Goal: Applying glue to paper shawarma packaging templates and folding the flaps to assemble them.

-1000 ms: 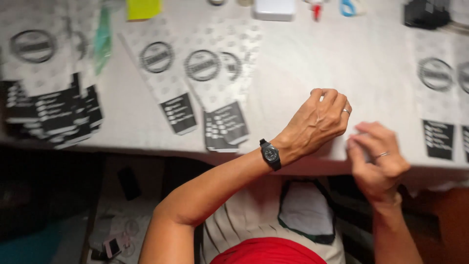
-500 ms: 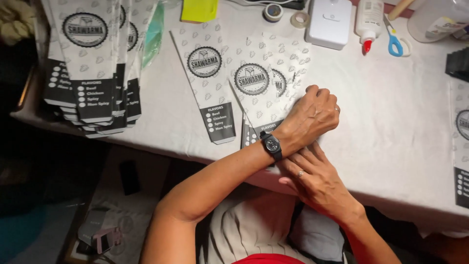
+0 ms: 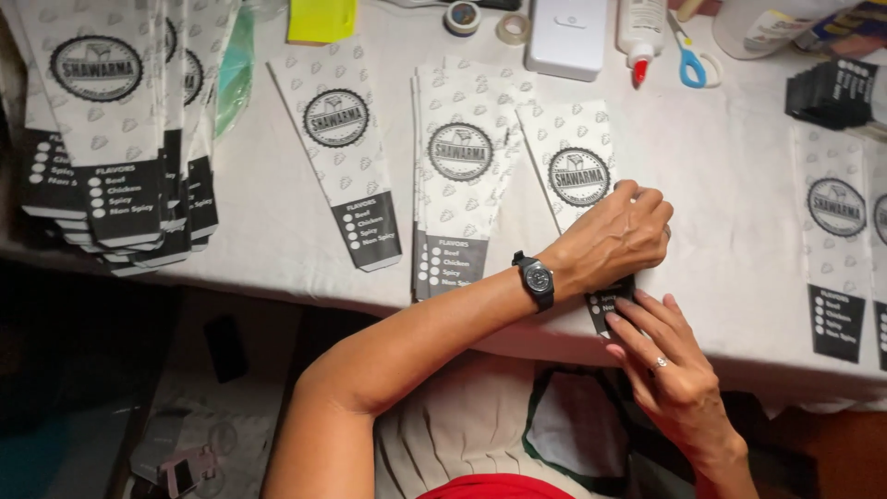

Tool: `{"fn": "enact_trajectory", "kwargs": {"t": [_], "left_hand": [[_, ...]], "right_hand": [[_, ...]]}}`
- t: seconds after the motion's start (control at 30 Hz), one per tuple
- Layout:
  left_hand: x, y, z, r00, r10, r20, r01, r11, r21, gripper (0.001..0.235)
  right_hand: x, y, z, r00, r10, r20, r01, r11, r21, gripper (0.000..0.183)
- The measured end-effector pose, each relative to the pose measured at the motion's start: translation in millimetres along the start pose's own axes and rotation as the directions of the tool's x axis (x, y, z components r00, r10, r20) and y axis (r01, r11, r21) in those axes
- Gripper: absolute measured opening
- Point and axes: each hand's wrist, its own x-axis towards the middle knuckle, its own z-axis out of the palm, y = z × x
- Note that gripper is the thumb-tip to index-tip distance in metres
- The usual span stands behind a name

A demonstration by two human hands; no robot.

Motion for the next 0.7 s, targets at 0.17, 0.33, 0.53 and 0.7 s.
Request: {"fn": "enact_trajectory", "kwargs": {"t": [0.17,0.33,0.53,0.7], "left_hand": [[4.1,10.5,-8.4,0.998,-0.047,0.045,0.050,0.996,-0.074,0.021],[-47.6,-16.3,-40.1,0.949,-0.289,0.126,0.284,0.957,0.061,0.027],[-79.2,-22.4,-103.5,0.761,-0.487,0.428,0.473,0.869,0.146,0.047],[-61.9,7.4,-76.9,0.852,-0.433,0.294,0.454,0.891,-0.002,0.055]], "right_hand": [[-13.3,13.1,-5.5,0.999,0.026,-0.040,-0.027,0.999,-0.032,0.031],[-27.1,30.8,-12.3,0.980,0.110,-0.168,-0.120,0.992,-0.045,0.031],[-31.4,39.2,-19.1,0.961,0.154,-0.231,-0.150,0.988,0.034,0.029],[-36.1,41.7,-20.8,0.963,0.147,-0.228,-0.140,0.989,0.046,0.027]]}}
